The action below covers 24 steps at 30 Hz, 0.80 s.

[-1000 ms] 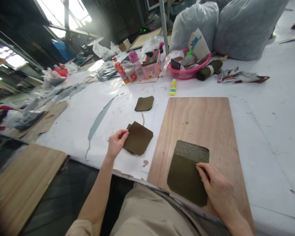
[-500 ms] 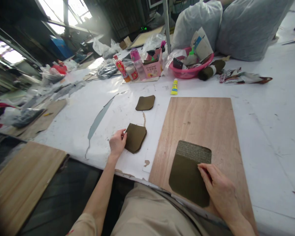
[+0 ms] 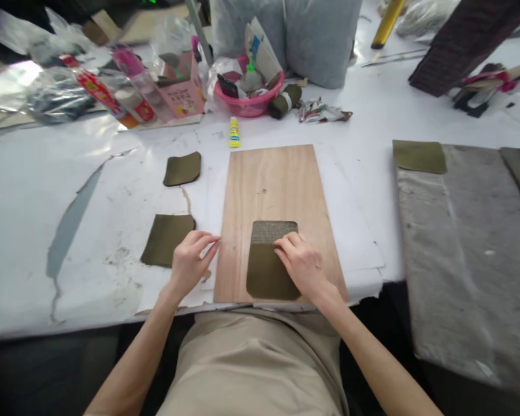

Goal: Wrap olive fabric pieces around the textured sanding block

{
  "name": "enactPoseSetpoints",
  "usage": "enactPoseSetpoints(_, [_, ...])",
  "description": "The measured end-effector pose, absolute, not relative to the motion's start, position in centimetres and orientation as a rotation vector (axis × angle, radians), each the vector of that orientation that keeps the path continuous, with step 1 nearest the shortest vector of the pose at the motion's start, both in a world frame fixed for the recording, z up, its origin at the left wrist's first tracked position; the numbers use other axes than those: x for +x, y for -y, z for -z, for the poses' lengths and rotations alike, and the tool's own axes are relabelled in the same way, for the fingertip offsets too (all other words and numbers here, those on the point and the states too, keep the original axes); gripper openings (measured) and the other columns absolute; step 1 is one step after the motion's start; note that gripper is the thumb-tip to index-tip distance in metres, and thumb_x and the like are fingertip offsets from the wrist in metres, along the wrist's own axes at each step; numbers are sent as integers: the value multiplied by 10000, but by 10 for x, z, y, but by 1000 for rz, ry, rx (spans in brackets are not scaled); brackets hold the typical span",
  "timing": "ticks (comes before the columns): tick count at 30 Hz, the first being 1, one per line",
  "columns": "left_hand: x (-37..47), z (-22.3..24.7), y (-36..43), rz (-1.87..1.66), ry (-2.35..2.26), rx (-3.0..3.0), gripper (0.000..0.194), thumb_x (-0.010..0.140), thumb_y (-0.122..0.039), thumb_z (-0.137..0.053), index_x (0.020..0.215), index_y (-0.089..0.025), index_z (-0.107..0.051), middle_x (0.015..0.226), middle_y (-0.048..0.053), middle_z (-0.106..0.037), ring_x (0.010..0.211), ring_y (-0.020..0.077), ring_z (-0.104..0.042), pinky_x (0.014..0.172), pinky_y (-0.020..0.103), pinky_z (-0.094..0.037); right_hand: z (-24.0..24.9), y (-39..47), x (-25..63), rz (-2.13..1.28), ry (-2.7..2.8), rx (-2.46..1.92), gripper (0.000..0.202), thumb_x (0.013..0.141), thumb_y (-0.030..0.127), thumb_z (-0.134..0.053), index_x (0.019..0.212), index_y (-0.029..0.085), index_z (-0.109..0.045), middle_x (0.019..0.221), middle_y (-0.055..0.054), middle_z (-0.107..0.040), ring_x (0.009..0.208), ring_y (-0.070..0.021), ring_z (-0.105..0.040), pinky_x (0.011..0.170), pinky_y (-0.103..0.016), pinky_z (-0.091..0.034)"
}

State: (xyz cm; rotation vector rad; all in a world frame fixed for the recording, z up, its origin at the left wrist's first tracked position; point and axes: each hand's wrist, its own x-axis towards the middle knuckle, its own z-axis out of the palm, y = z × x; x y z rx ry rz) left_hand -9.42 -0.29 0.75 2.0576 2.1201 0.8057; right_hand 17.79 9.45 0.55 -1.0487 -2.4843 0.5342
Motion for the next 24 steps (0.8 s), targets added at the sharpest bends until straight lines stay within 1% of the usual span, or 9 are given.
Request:
enactPoseSetpoints(2, [-68,-7,-10,-747,-1937,2145,175,961,-237,-489,997,-202,-656,919,50,-626,896,180,-573,793,302,-478,-4,-97,172,-455,2535,-1052,102,934,189,-549,992,202,-632,978,-74,-632,928,-221,-579,779,-345,-471])
enactPoseSetpoints(5, [-45,-4,-24,-675,-1819,2240,176,965,-230,-483,1004,-193,-650,921,54,-627,877,182,-567,788,305,-480,1,-97,168,-401,2580,-1036,65,913,192,-589,954,203,-640,943,-75,-619,922,-230,-550,767,-350,-454])
enactPoseSetpoints(12, [-37,8,-32,-551,-1807,2246,140,941,-285,-542,992,-187,-628,908,51,-607,887,203,-555,773,318,-468,0,-103,167,-450,2595,-1023,7,889,192,-632,893,193,-627,912,-74,-599,919,-232,-509,770,-349,-420])
enactPoseSetpoints(17, [-38,8,-36,-579,-1829,2143,118,908,-291,-599,961,-188,-574,881,29,-580,855,193,-549,745,304,-464,-1,-107,168,-445,2655,-931,39,906,193,-601,868,187,-604,963,-62,-616,964,-223,-493,837,-350,-368])
enactPoseSetpoints(19, [-38,7,-37,-561,-1837,2134,138,897,-281,-611,990,-187,-570,893,29,-566,864,194,-542,745,302,-469,2,-107,169,-432,2651,-863,76,923,169,-555,862,190,-595,995,-57,-631,980,-215,-495,864,-355,-348])
enactPoseSetpoints(21, [-37,5,-39,-525,-1819,2176,189,892,-248,-610,1074,-203,-581,942,37,-549,904,197,-531,775,309,-477,7,-106,170,-433,2637,-806,110,932,143,-512,875,194,-591,993,-52,-643,991,-208,-502,885,-356,-335])
enactPoseSetpoints(24, [-35,1,-42,-464,-1761,2286,310,884,-177,-593,1183,-259,-589,1023,47,-516,972,202,-511,838,329,-478,14,-104,171,-431,2617,-766,151,944,134,-468,875,199,-586,906,-40,-641,967,-196,-517,902,-351,-332])
